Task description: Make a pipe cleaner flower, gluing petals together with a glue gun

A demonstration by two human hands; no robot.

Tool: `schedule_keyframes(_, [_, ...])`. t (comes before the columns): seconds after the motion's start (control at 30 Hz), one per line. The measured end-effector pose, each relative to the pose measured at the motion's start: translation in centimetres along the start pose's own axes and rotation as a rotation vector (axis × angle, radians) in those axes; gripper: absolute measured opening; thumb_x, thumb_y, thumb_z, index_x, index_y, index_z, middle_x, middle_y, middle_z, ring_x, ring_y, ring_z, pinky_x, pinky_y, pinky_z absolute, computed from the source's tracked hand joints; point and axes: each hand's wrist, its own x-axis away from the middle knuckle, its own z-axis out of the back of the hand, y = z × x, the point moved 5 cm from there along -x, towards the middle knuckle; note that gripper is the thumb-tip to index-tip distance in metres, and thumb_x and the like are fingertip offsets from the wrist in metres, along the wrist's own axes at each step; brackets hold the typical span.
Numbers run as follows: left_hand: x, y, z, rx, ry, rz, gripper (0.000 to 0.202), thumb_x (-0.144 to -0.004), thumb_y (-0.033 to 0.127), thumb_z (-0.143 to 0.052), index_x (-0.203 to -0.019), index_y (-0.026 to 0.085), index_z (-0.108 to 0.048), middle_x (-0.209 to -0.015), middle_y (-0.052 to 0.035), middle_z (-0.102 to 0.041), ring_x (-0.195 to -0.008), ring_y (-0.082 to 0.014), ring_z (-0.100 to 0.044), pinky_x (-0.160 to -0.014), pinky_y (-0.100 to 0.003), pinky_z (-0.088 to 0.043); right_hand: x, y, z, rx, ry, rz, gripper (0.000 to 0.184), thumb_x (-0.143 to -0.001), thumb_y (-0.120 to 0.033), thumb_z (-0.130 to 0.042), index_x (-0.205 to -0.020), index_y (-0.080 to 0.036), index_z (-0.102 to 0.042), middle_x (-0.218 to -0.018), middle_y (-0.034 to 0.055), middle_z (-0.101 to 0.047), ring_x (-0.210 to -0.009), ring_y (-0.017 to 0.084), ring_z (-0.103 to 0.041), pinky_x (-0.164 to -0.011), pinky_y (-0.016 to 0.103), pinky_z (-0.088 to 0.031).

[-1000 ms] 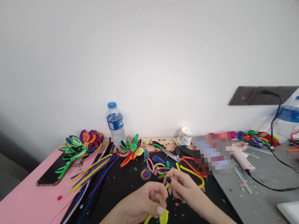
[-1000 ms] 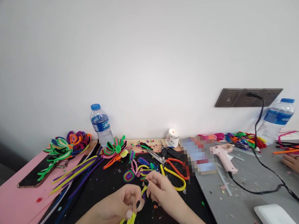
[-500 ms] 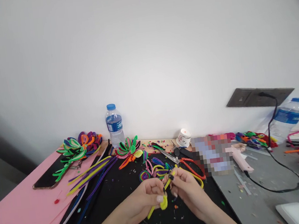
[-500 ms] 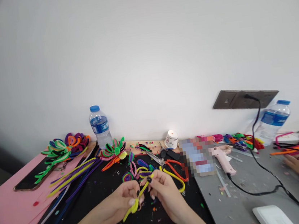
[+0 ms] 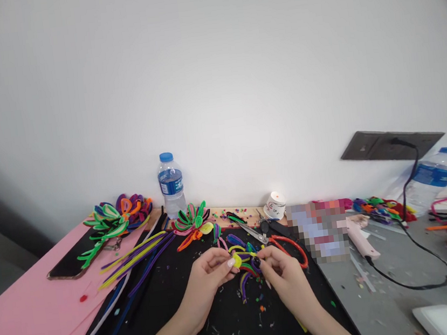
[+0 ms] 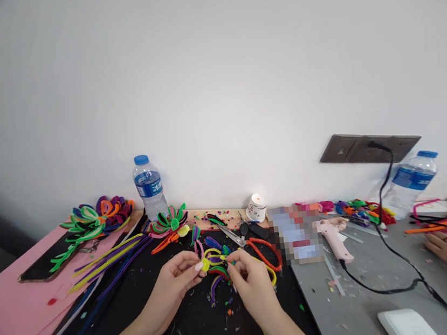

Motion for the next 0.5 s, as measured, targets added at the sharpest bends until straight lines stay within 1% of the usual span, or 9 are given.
schedule_keyframes(0.07, [0.0,0.0,0.0,-0.024,0.011,-0.002,0.016,-0.07,0.026,-0.067,-0.08,0.017,-0.058,-0.072,0.0007,-0.064,-0.07,-0.0122,-0.061,-0.066,-0.022,-0.046,0.0,0.0,-0.1,0.104,-0.002,0.03,0.011,-0.083,-0.024,-0.045,-0.083,-0.017,-0.053,-0.05,-0.0072,-0.037,-0.046,0.01,-0.036,-0.047,0.022,-0.027])
schedule_keyframes(0.13, [0.0,0.1,0.0,-0.045,0.019,-0.002,0.016,-0.069,0.026,-0.067,-0.079,0.017,-0.058,-0.072,0.0005,-0.065,-0.07,-0.0128,-0.062,-0.065,-0.022,-0.046,0.0,0.0,-0.2,0.161,-0.012,0.062,0.012,-0.083,-0.023,-0.043,-0.085,-0.017,-0.053,-0.052,-0.0068,-0.036,-0.048,0.011,-0.037,-0.048,0.022,-0.028])
schedule_keyframes(0.3, [0.0,0.5,-0.1,-0.105,0.038,-0.014,0.014,-0.068,0.025,-0.067,-0.076,0.017,-0.058,-0.072,0.0007,-0.066,-0.071,-0.0143,-0.064,-0.065,-0.022,-0.048,0.1,-0.3,-0.2,0.198,-0.037,0.079,0.016,-0.085,-0.022,-0.038,-0.091,-0.018,-0.053,-0.054,-0.0063,-0.037,-0.046,0.011,-0.038,-0.045,0.022,-0.029])
schedule_keyframes(0.5, [0.2,0.6,-0.3,-0.143,0.022,-0.061,0.013,-0.068,0.023,-0.066,-0.075,0.017,-0.058,-0.071,0.0009,-0.065,-0.071,-0.0149,-0.064,-0.065,-0.024,-0.049,0.3,-1.0,0.0,0.273,-0.01,0.128,0.022,-0.084,-0.021,-0.039,-0.096,-0.015,-0.058,-0.054,-0.0036,-0.045,-0.046,0.012,-0.042,-0.047,0.023,-0.033])
